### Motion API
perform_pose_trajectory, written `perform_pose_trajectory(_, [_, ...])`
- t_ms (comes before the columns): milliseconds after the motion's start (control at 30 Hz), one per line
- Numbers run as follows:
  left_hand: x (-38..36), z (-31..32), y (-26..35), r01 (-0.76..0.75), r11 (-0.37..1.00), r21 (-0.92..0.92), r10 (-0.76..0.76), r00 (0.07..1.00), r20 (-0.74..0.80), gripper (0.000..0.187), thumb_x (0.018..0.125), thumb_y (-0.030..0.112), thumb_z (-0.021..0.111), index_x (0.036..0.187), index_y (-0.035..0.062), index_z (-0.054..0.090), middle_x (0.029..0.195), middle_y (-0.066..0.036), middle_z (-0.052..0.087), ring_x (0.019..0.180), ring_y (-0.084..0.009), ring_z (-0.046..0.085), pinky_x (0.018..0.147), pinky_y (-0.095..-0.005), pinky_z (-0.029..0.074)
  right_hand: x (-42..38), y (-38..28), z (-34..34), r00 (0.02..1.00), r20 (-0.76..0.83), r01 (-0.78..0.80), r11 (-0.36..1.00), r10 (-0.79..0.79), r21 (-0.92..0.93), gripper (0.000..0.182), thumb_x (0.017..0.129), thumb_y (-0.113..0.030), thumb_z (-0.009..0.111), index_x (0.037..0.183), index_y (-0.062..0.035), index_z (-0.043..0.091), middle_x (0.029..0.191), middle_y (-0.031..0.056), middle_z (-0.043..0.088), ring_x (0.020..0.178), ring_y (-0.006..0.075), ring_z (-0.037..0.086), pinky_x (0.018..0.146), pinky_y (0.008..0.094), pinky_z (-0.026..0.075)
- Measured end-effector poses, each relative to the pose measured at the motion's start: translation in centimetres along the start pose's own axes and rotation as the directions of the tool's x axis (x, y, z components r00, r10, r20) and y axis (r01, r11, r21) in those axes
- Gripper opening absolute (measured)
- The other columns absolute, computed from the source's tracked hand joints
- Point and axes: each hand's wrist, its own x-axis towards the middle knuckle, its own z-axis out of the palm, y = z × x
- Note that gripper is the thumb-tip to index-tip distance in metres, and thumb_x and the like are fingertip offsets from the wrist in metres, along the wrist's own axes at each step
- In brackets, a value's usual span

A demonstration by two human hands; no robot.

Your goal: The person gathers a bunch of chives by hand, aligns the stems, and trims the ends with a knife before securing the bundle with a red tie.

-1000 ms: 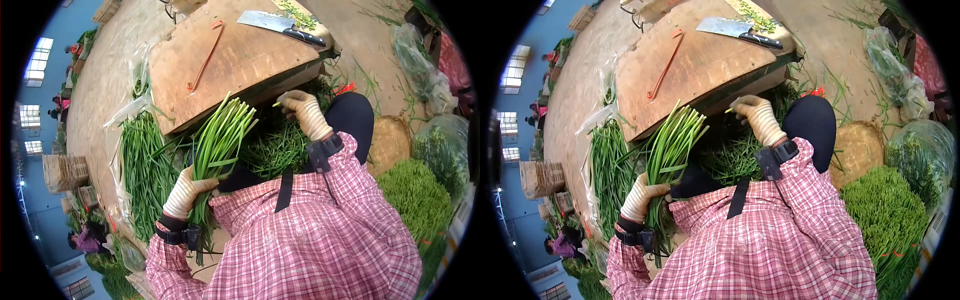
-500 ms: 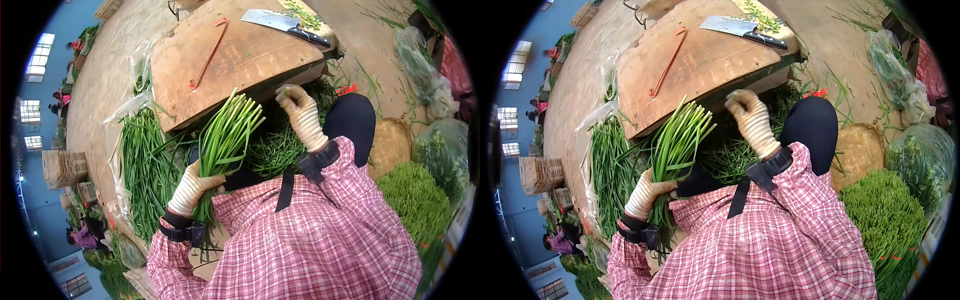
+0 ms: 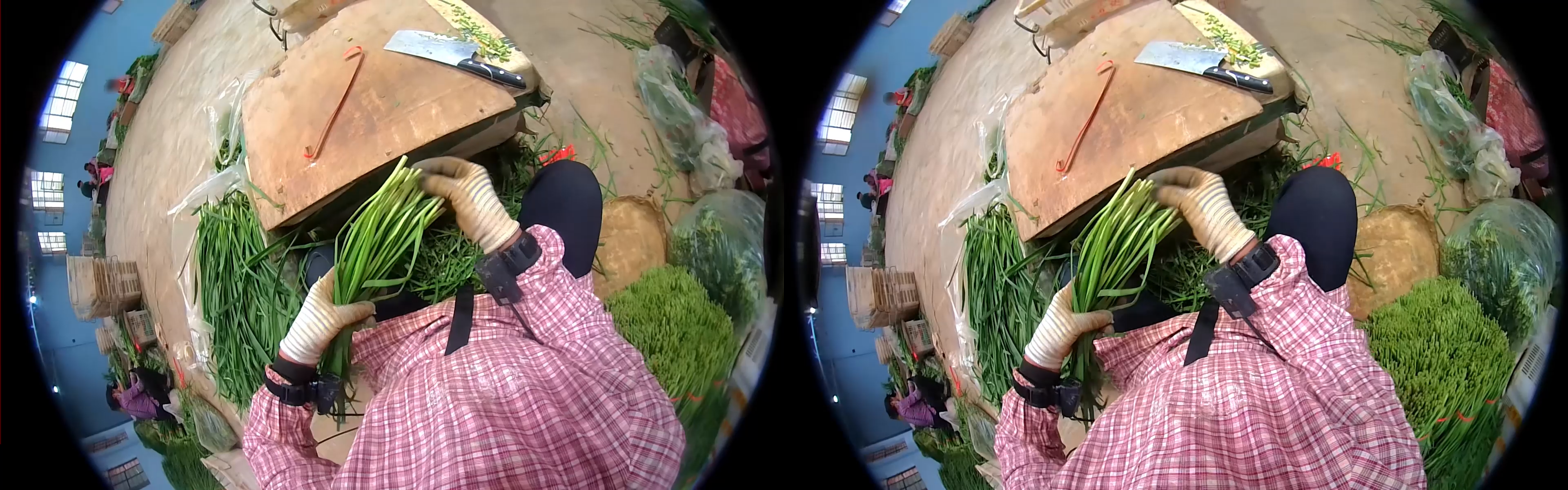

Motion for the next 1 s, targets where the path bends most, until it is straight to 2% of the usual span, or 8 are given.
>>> perform_pose_trajectory(67, [-0.1,0.1,0.2,-0.008,1.000,0.025,0.008,1.000,0.003,0.052,0.079,-0.010,0.067,0.128,-0.0017,0.051,0.100,-0.009,0.068,0.070,-0.0136,0.064,0.065,-0.0251,0.054,1.1,0.6,-0.9,0.981,-0.150,-0.060,0.933,0.120,0.355,0.033,0.084,-0.012,0.072,0.113,0.0002,0.065,0.086,0.0062,0.071,0.082,0.0136,0.064,0.080,0.0311,0.052])
perform_pose_trajectory(133, [-0.2,0.2,0.3,-0.002,0.999,-0.038,0.002,1.000,0.002,0.051,0.079,-0.011,0.067,0.127,-0.0016,0.052,0.100,-0.009,0.067,0.071,-0.0144,0.065,0.065,-0.0255,0.055,1.3,-0.5,-1.7,0.986,-0.092,-0.105,0.946,0.140,0.307,0.036,0.082,-0.011,0.075,0.115,-0.0016,0.064,0.088,0.0065,0.070,0.084,0.0150,0.065,0.081,0.0328,0.053])
perform_pose_trajectory(233, [0.3,0.6,0.6,0.012,0.999,0.040,-0.013,1.000,0.009,0.051,0.079,-0.011,0.066,0.127,-0.0013,0.052,0.102,-0.010,0.067,0.072,-0.0150,0.066,0.066,-0.0261,0.056,0.4,-1.0,0.1,0.967,0.204,0.185,0.970,-0.151,-0.159,0.040,0.079,-0.007,0.075,0.116,-0.0007,0.063,0.098,0.0072,0.069,0.085,0.0153,0.065,0.080,0.0304,0.053])
perform_pose_trajectory(400, [0.0,0.7,0.7,0.050,0.996,-0.077,-0.048,0.998,0.036,0.054,0.077,-0.015,0.062,0.129,-0.0013,0.051,0.104,-0.010,0.067,0.073,-0.0152,0.066,0.068,-0.0267,0.058,2.6,-0.6,-3.8,0.983,-0.180,0.056,0.994,-0.038,0.093,0.024,0.085,-0.010,0.069,0.107,-0.0013,0.066,0.090,0.0065,0.072,0.071,0.0121,0.063,0.066,0.0284,0.052])
perform_pose_trajectory(600, [0.4,1.0,0.6,0.009,1.000,-0.027,-0.009,1.000,0.016,0.055,0.076,-0.013,0.065,0.128,-0.0002,0.053,0.105,-0.010,0.069,0.078,-0.0170,0.067,0.070,-0.0276,0.057,-0.2,-1.5,-2.9,0.942,0.337,0.071,0.985,-0.014,-0.158,0.046,0.081,-0.008,0.074,0.122,0.0048,0.056,0.098,0.0077,0.068,0.088,0.0145,0.064,0.084,0.0289,0.052])
perform_pose_trajectory(767, [0.5,1.0,0.5,-0.025,1.000,0.014,0.025,1.000,0.017,0.062,0.078,-0.015,0.065,0.135,-0.0016,0.046,0.111,-0.011,0.065,0.081,-0.0171,0.067,0.072,-0.0288,0.059,-0.4,-0.6,-2.0,0.988,0.152,0.048,0.941,0.004,-0.335,0.048,0.073,-0.008,0.071,0.117,0.0063,0.059,0.102,0.0118,0.068,0.089,0.0156,0.064,0.082,0.0301,0.053])
perform_pose_trajectory(867, [0.5,1.0,0.7,-0.026,0.999,0.040,0.026,1.000,0.006,0.060,0.074,-0.011,0.068,0.131,-0.0007,0.051,0.108,-0.010,0.067,0.082,-0.0161,0.067,0.074,-0.0285,0.058,1.1,2.8,-2.8,0.962,0.271,0.168,0.853,-0.032,-0.494,0.053,0.073,-0.016,0.074,0.118,0.0098,0.059,0.102,0.0146,0.070,0.085,0.0187,0.064,0.083,0.0332,0.052])
perform_pose_trajectory(1000, [0.4,0.8,0.5,-0.025,0.999,0.031,0.025,1.000,-0.003,0.060,0.075,-0.011,0.068,0.132,-0.0005,0.050,0.109,-0.011,0.067,0.086,-0.0176,0.067,0.075,-0.0295,0.058,0.5,2.6,-1.8,0.980,0.185,-0.036,0.973,0.079,-0.228,0.041,0.074,-0.012,0.075,0.108,0.0098,0.066,0.091,0.0114,0.072,0.082,0.0158,0.063,0.080,0.0315,0.051])
